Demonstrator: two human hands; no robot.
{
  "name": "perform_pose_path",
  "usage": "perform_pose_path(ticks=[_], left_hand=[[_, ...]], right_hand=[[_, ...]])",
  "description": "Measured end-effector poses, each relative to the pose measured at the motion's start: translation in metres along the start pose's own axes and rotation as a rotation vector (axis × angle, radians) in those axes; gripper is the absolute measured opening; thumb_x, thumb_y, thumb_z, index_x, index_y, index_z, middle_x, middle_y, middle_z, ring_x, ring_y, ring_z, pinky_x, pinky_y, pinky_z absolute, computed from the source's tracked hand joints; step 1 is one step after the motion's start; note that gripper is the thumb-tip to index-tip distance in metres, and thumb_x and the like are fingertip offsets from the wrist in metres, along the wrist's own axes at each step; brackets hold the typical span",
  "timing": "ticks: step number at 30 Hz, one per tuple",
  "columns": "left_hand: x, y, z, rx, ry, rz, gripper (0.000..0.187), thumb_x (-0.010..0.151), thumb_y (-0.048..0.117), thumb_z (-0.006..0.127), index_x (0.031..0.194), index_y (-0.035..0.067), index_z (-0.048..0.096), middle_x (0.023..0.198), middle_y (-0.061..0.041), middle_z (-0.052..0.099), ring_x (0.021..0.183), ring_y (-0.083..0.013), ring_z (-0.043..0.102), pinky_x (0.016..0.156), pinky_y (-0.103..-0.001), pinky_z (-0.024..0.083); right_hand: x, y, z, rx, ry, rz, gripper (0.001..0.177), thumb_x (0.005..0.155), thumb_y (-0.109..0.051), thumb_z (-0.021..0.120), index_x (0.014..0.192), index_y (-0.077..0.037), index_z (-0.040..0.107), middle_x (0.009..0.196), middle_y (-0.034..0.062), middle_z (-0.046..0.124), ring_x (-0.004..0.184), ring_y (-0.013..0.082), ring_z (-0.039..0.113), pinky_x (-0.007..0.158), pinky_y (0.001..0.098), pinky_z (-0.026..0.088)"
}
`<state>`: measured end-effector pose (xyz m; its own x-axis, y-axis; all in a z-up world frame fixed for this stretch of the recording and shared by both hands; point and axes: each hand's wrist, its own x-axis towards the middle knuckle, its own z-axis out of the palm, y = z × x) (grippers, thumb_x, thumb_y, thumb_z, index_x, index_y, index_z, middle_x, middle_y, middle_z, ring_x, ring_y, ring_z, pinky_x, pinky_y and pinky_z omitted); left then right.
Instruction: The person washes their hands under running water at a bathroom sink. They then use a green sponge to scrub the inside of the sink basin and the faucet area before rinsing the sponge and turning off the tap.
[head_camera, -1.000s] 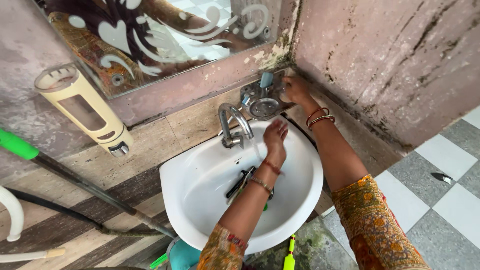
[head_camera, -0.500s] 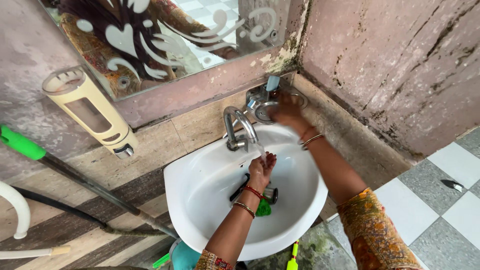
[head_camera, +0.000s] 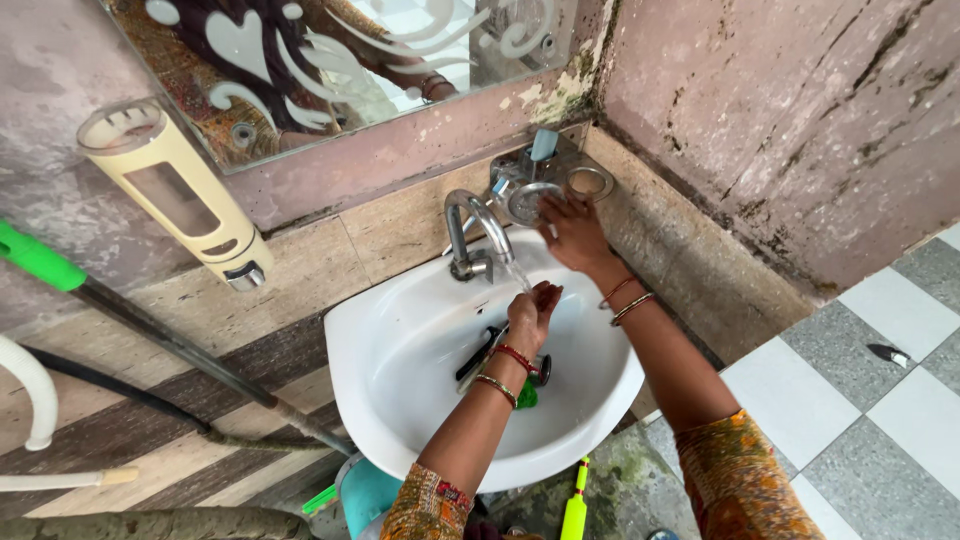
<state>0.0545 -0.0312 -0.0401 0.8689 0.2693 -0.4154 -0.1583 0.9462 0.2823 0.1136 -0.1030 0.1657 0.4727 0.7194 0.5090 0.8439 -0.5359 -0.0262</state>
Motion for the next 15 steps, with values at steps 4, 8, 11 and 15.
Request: perform_pose_path(ticks=[4,8,11,15], left_hand=[[-0.001,0.008,-0.002,0.029,-0.063,0.052,0.028,0.106,0.015,0.041,0.109,-0.005,0.06,0.098,-0.014,0.067,0.088,-0.0271,0.061,0.083,-0.04,0.056],[-0.009,0.027,-0.004,0.045,-0.007,0.041,0.027,0.105,0.019,0.043,0.104,0.002,0.064,0.096,-0.009,0.069,0.086,-0.0231,0.064,0.08,-0.036,0.056],[-0.023,0.034,-0.005,0.086,0.127,0.07,0.027,0.104,0.019,0.046,0.099,0.005,0.068,0.095,-0.005,0.07,0.086,-0.0211,0.065,0.08,-0.034,0.055],[-0.04,0.037,0.001,-0.183,-0.032,0.034,0.025,0.1,0.015,0.049,0.095,0.0,0.067,0.091,-0.01,0.068,0.09,-0.0262,0.064,0.086,-0.038,0.056]], right_hand=[[-0.035,-0.053,0.024,0.154,0.185,-0.089,0.035,0.091,-0.026,0.067,0.121,-0.007,0.065,0.149,0.0193,0.055,0.137,0.0386,0.049,0.114,0.0561,0.038],[-0.077,-0.093,0.06,0.841,0.153,0.516,0.027,0.095,-0.023,0.063,0.112,-0.004,0.069,0.129,0.02,0.063,0.115,0.0369,0.06,0.098,0.0467,0.052],[-0.093,-0.099,0.096,1.599,0.313,1.054,0.027,0.101,-0.024,0.059,0.107,-0.001,0.07,0.107,0.0162,0.07,0.096,0.0305,0.066,0.088,0.042,0.056],[-0.103,-0.087,0.132,2.059,0.546,1.365,0.032,0.105,-0.027,0.054,0.1,0.0,0.07,0.088,0.0123,0.075,0.081,0.027,0.07,0.08,0.0396,0.06]])
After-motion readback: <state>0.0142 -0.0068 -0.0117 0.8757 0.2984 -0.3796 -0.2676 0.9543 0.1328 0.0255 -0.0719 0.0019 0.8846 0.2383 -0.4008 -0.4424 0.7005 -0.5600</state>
